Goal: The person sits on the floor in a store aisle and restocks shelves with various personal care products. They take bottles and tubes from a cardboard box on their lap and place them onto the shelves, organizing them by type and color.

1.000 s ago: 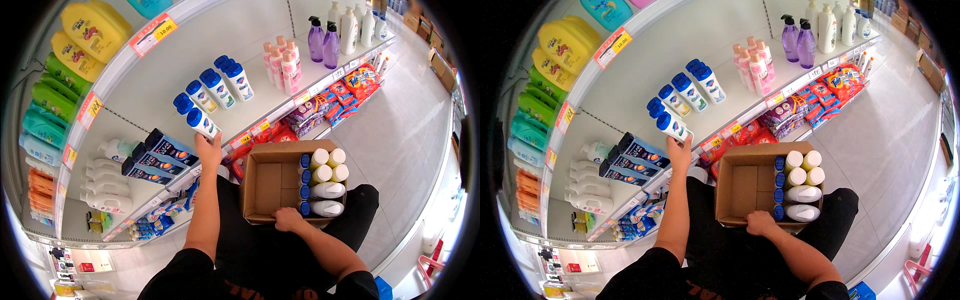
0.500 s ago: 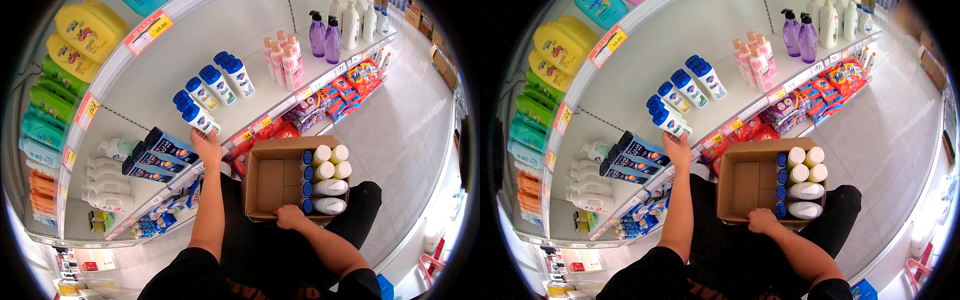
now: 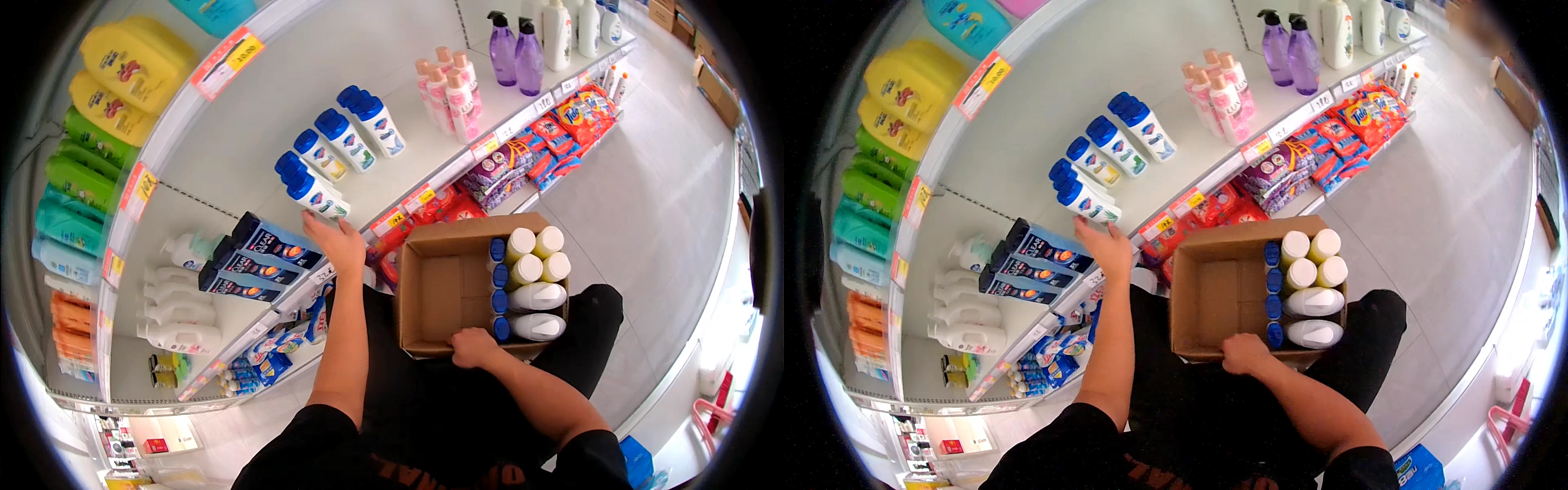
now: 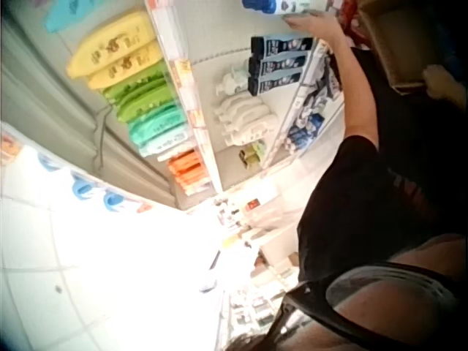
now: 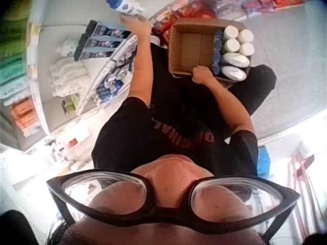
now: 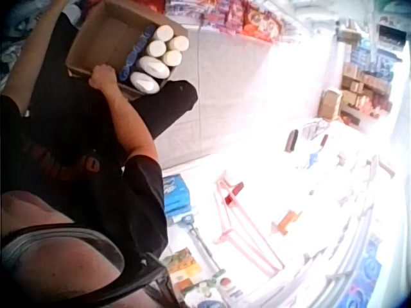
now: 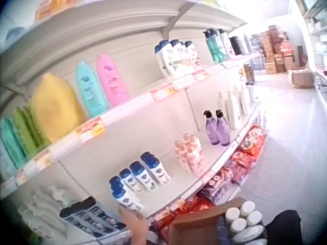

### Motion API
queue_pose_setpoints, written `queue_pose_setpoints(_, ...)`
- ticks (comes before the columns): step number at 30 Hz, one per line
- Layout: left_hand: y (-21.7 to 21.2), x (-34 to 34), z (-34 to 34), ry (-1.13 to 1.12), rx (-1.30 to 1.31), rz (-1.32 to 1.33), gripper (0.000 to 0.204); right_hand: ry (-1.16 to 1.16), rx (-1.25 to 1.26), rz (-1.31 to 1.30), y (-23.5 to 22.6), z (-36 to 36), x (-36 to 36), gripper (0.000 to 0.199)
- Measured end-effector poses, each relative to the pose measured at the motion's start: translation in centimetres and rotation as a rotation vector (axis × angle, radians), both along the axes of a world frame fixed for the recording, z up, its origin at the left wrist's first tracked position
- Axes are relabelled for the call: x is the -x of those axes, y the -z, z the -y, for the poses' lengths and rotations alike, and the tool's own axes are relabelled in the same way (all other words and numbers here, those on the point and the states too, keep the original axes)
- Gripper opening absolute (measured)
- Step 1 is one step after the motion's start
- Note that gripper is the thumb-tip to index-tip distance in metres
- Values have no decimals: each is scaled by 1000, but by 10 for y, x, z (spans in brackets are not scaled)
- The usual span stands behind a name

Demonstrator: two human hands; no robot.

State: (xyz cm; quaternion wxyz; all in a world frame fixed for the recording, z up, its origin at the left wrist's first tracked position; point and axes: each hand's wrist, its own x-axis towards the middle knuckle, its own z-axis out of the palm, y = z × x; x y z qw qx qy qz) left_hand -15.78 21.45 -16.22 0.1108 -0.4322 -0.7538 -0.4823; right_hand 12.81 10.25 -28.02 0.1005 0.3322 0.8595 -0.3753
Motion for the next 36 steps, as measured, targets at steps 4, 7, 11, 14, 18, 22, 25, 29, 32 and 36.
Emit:
queue_pose_setpoints(4,12,-30,13,90,-94,-190,70,1,-11,-20,-1,1,0,25)
queue_pose_setpoints(7,39,-73,35,348,-12,-263,62,-5,-7,3,-4,1,1,25)
queue_pose_setpoints(11,63,-139,62,855,333,9,55,-23,-11,23,-11,2,-2,26)
queue_pose_setpoints(14,79,-166,59,999,370,41,58,-1,-12,15,-6,1,-1,27)
queue_pose_setpoints(18,97,-180,33,1079,388,-20,63,0,26,36,-11,-4,0,27)
queue_pose_setpoints(22,109,-181,11,1086,556,-200,72,26,12,-6,5,0,3,26)
queue_pose_setpoints(25,118,-178,12,1066,631,-216,77,40,34,-20,3,-1,2,26)
queue_pose_setpoints(29,136,-164,34,969,516,-62,80,29,71,9,-15,-4,-1,26)
queue_pose_setpoints(32,161,-156,44,824,457,345,80,27,79,28,-20,-6,-2,26)
queue_pose_setpoints(36,239,-115,43,524,417,621,77,-1,53,-23,-19,-3,3,26)
